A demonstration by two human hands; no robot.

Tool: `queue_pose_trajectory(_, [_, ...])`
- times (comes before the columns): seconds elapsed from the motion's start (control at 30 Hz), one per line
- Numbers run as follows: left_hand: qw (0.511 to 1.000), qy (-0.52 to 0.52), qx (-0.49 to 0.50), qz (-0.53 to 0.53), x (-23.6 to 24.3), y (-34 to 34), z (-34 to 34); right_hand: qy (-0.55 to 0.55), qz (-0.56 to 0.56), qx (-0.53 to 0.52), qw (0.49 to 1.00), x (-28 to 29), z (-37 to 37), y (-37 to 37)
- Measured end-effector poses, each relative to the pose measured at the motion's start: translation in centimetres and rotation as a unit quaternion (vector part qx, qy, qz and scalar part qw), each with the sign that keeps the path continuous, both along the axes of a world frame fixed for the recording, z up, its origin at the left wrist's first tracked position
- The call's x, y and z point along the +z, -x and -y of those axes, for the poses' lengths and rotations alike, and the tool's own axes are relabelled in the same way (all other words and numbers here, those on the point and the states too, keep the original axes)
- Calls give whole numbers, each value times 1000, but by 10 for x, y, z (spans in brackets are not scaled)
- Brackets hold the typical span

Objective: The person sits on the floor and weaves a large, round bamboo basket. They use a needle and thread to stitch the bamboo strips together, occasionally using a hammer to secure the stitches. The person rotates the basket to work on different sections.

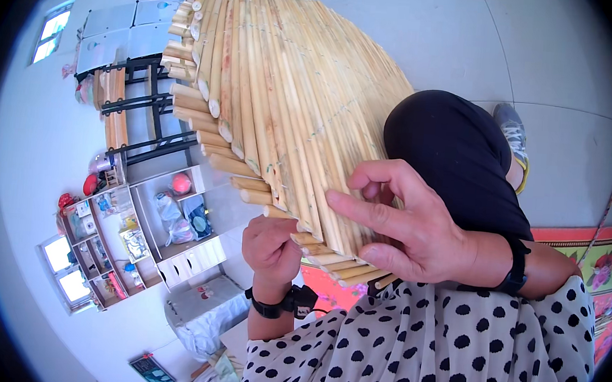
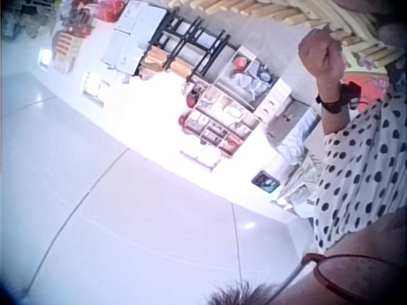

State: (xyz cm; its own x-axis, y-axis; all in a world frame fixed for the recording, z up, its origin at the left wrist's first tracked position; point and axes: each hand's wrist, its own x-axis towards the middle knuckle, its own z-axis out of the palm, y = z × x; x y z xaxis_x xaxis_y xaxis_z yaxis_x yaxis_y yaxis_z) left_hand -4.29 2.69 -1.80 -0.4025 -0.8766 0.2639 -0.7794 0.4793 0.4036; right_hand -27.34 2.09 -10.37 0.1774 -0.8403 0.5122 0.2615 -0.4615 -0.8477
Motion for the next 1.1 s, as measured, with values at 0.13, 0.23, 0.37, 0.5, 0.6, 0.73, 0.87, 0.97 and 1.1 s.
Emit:
queue_pose_trajectory(0.13, [1000, -3, 3, 18, 4, 3, 0, -10, 13, -12, 1000, 0, -1, -3])
queue_pose_trajectory(0.23, [1000, 17, -3, 5, 6, 5, 2, -2, -7, -4, 1000, -4, -1, -5])
queue_pose_trajectory(0.37, [1000, 5, -4, 3, 7, 4, 2, -1, -7, -7, 1000, -3, 0, -5])
queue_pose_trajectory(0.5, [1000, 16, -19, -8, 5, 8, 7, -8, -1, 0, 1000, -4, 0, -6])
queue_pose_trajectory(0.6, [999, 22, -30, 4, 7, 6, 9, -14, 8, 8, 1000, -4, 0, -6])
queue_pose_trajectory(0.73, [999, 29, -38, -1, 9, 10, 12, -18, 7, 14, 1000, -2, 0, -6])
queue_pose_trajectory(0.87, [998, 46, -51, -4, 8, 14, 16, -28, 9, 12, 999, -2, 0, -5])
queue_pose_trajectory(0.97, [997, 49, -54, -1, 8, 12, 16, -38, 11, 11, 999, 5, 1, -2])
queue_pose_trajectory(1.1, [997, 55, -60, -2, 10, 10, 16, -35, -2, 6, 999, 7, 1, -2])
